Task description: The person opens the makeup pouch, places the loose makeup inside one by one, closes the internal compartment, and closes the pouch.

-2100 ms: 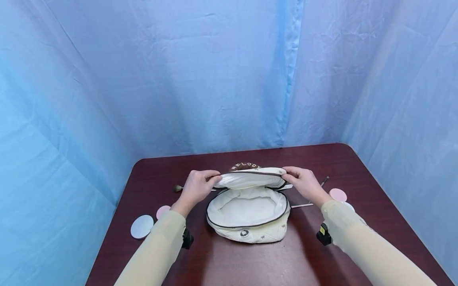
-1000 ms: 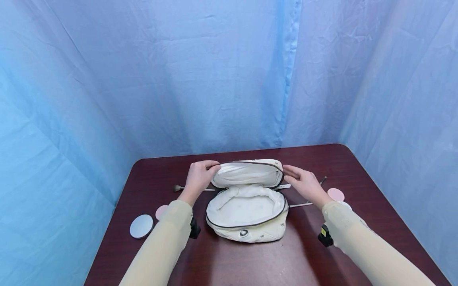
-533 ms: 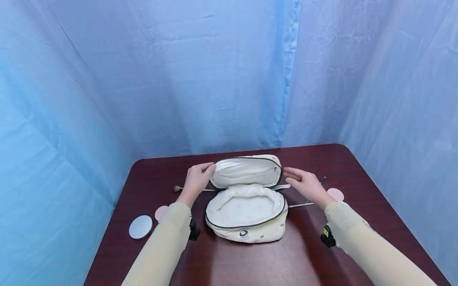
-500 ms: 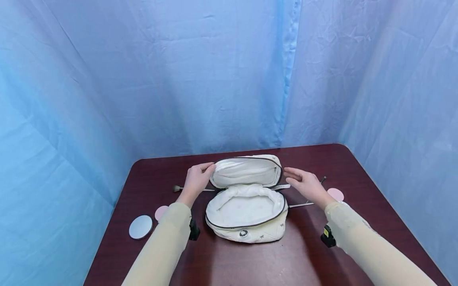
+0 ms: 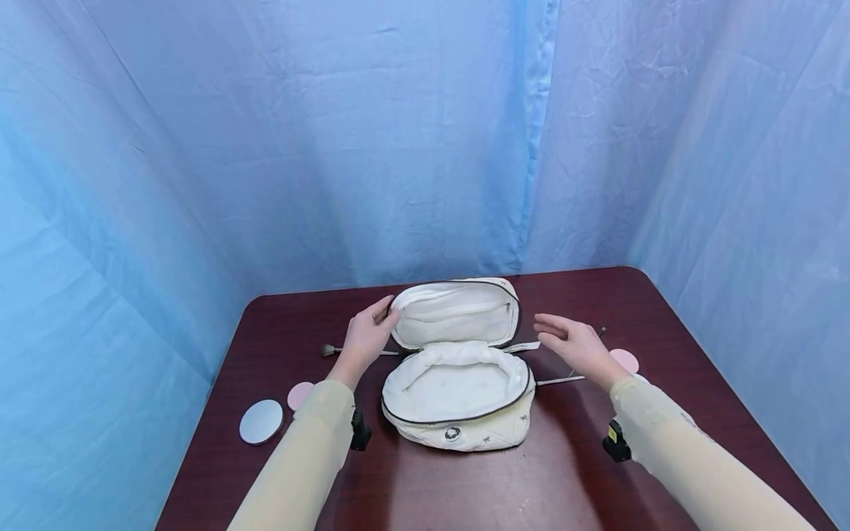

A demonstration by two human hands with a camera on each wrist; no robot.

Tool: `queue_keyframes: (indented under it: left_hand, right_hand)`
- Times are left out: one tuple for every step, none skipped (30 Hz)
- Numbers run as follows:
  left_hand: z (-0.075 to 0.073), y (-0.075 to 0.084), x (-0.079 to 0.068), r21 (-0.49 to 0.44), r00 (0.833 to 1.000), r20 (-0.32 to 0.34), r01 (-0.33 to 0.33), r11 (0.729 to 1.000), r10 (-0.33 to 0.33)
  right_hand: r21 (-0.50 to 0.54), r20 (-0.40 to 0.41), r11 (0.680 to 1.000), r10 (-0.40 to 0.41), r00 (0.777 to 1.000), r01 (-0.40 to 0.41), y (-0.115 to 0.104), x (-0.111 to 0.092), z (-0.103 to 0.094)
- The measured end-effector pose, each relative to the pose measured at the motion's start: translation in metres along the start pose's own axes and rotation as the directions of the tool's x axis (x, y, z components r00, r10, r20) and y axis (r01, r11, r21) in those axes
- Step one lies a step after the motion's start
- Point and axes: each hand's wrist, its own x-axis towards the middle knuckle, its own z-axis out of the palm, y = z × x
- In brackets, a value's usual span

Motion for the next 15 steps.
queue_keyframes:
  left_hand:
    - [0.0001, 0.0001, -0.0003, -0.002, 1.0, 0.005, 0.001, 1.0, -0.001]
    - [0.0002, 0.0, -0.0008, -0.001, 1.0, 0.01, 0.005, 1.0, -0.005]
    - [0.0002, -0.0001, -0.0011, -0.004, 1.0, 0.014, 0.011, 1.0, -0.011]
    - [0.0002, -0.0005, -0.0013, -0.006, 1.0, 0.018, 0.017, 1.0, -0.017]
    - [0.0002, -0.0009, -0.0014, -0.006, 1.0, 0.02, 0.023, 1.0, -0.023]
    - [0.0, -0.0011, -0.0018, -0.008, 0.999, 0.021, 0.027, 1.0, -0.027]
    - [-0.0002, -0.0014, -0.0021, -0.009, 0.999, 0.025, 0.029, 1.0, -0.029]
    - [-0.0004, -0.0021, -0.0021, -0.012, 0.999, 0.027, 0.033, 0.999, -0.032]
    - [-0.0005, -0.0027, -0.0019, -0.015, 0.999, 0.029, 0.033, 0.999, -0.032]
    - [-0.0007, -0.0032, -0.0019, -0.018, 0.999, 0.034, 0.029, 0.999, -0.028]
    - [-0.0009, -0.0038, -0.002, -0.018, 0.999, 0.04, 0.026, 1.0, -0.025]
    - [-0.0012, -0.0043, -0.0021, -0.016, 0.999, 0.046, 0.022, 1.0, -0.021]
    - [-0.0014, -0.0047, -0.0023, -0.014, 0.998, 0.054, 0.019, 1.0, -0.018]
    - [-0.0016, -0.0052, -0.0025, -0.01, 0.998, 0.061, 0.018, 1.0, -0.017]
    - [-0.0019, -0.0054, -0.0031, -0.01, 0.997, 0.071, 0.018, 1.0, -0.017]
  right_hand:
    - [-0.002, 0.001, 1.0, 0.001, 1.0, -0.001, 0.0008, -0.0006, -0.0006]
    - [-0.004, 0.001, 1.0, 0.002, 1.0, -0.002, 0.0017, -0.0013, -0.0013]
    - [-0.008, 0.002, 1.0, 0.003, 1.0, -0.003, 0.0025, -0.0019, -0.0019]
    - [-0.012, 0.001, 1.0, 0.003, 1.0, -0.003, 0.0035, -0.0024, -0.0026]
    - [-0.015, -0.001, 1.0, 0.003, 1.0, -0.003, 0.0043, -0.0029, -0.0032]
    - [-0.019, -0.002, 1.0, 0.003, 1.0, -0.003, 0.0049, -0.0034, -0.0037]
    - [-0.024, -0.005, 1.0, 0.002, 1.0, -0.002, 0.0055, -0.0038, -0.0041]
    - [-0.025, -0.006, 1.0, 0.002, 1.0, -0.002, 0.0061, -0.0041, -0.0044]
    - [-0.027, -0.009, 1.0, 0.001, 1.0, -0.001, 0.0063, -0.0044, -0.0046]
    - [-0.03, -0.011, 1.0, 0.0, 1.0, 0.0, 0.0066, -0.0046, -0.0047]
    - [-0.034, -0.012, 0.999, 0.0, 1.0, 0.0, 0.0071, -0.0049, -0.0049]
    - [-0.038, -0.013, 0.999, -0.001, 1.0, 0.001, 0.0074, -0.0052, -0.005]
    - [-0.044, -0.014, 0.999, -0.002, 1.0, 0.002, 0.0076, -0.0056, -0.0053]
    - [-0.045, -0.015, 0.999, 0.001, 1.0, -0.002, 0.0076, -0.0062, -0.0057]
    - [-0.049, -0.016, 0.999, 0.002, 1.0, -0.002, 0.0078, -0.0069, -0.0063]
